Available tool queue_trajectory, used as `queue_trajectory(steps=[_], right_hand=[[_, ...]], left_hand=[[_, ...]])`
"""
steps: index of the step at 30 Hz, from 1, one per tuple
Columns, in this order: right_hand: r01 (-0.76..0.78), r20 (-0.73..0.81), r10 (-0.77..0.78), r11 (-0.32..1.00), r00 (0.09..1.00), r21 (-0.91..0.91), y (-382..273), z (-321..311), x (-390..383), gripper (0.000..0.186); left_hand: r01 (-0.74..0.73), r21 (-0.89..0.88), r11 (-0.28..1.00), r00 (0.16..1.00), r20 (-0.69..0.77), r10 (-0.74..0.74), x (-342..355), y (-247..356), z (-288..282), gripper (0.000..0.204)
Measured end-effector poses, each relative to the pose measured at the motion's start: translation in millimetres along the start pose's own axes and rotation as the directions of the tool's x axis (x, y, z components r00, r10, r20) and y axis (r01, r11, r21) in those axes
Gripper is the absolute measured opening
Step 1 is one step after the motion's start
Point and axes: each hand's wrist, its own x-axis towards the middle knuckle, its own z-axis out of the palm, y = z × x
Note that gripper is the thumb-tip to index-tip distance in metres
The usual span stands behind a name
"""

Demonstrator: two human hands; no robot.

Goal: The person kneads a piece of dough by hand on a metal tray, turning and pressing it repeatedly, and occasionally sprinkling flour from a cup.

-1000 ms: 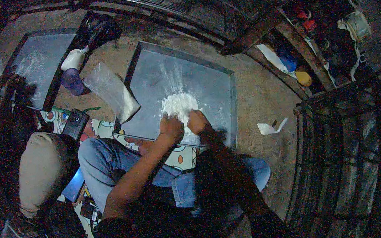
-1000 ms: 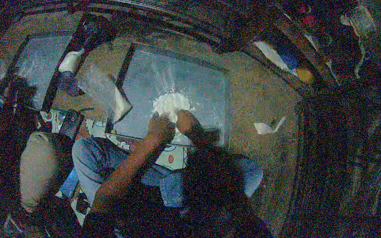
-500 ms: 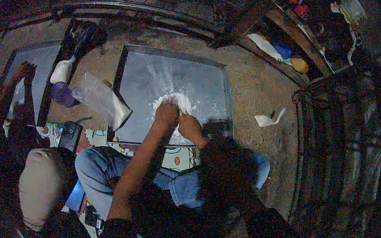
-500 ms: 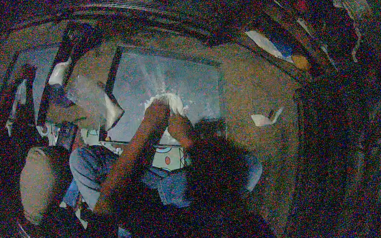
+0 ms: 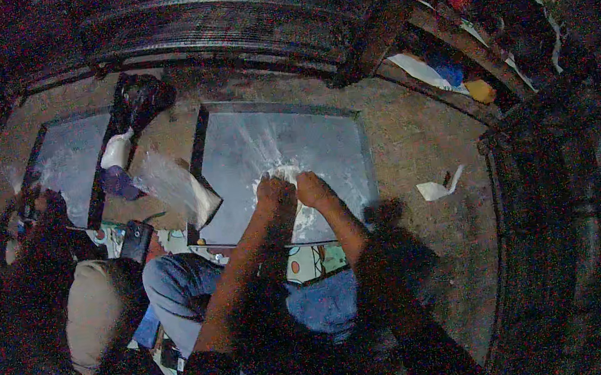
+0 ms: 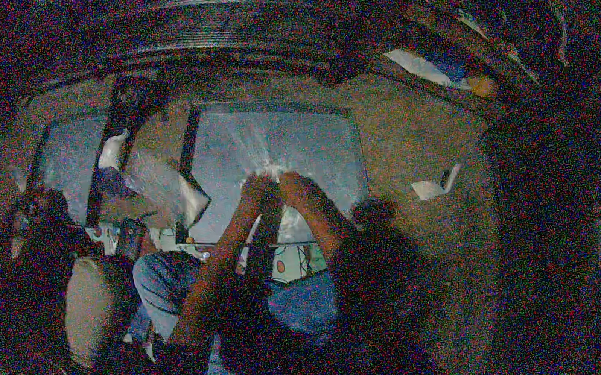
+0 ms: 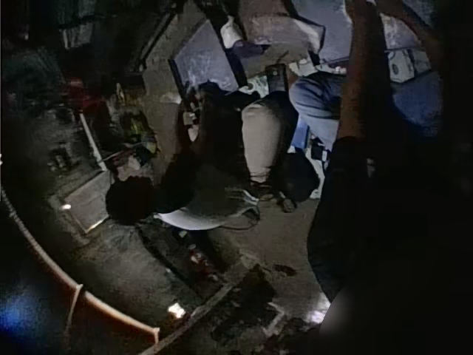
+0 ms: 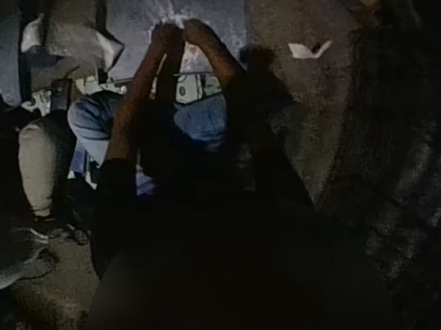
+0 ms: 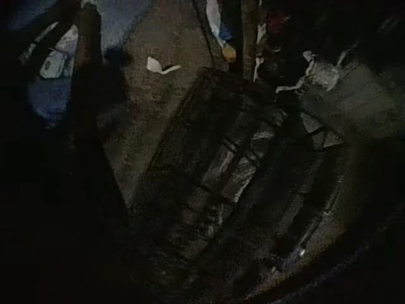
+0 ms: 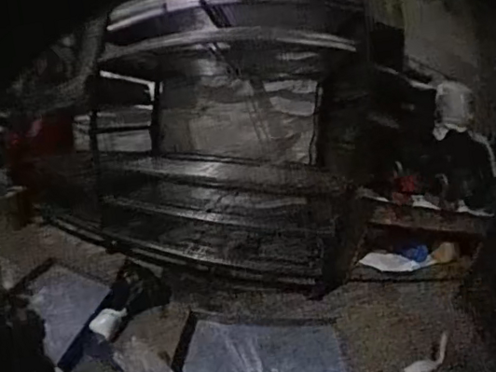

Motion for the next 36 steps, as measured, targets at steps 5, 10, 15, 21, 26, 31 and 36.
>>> queue_trajectory(steps=[5,10,15,21,26,31,36], right_hand=[[-0.062,0.087,0.067,0.996,0.994,-0.066,-5,28,11,0.02],[-0.048,-0.26,0.051,0.999,0.964,0.019,-9,46,3,0.024],[0.009,-0.162,-0.016,0.999,0.987,-0.046,15,56,12,0.021],[-0.044,0.276,0.039,0.999,0.96,0.01,25,1,46,0.032],[0.162,-0.176,-0.189,0.974,0.966,-0.158,-11,6,12,0.027],[0.073,0.078,-0.059,0.978,0.995,-0.193,-17,5,12,0.029],[-0.066,-0.243,0.047,0.995,0.969,-0.073,38,43,36,0.019]], left_hand=[[-0.091,0.009,0.996,0.959,-0.27,0.09,7,-14,23,0.021],[-0.08,-0.077,0.994,0.996,0.028,0.083,10,-19,11,0.024],[-0.042,-0.041,0.998,0.987,-0.159,0.035,19,-31,32,0.024],[0.012,0.202,0.979,0.993,-0.121,0.013,50,-31,45,0.034],[0.095,0.246,0.965,0.995,-0.057,-0.083,32,-38,35,0.039],[0.05,0.045,0.998,0.998,-0.048,-0.047,0,-25,34,0.033],[-0.152,0.099,0.983,0.837,-0.517,0.181,-21,-18,78,0.033]])
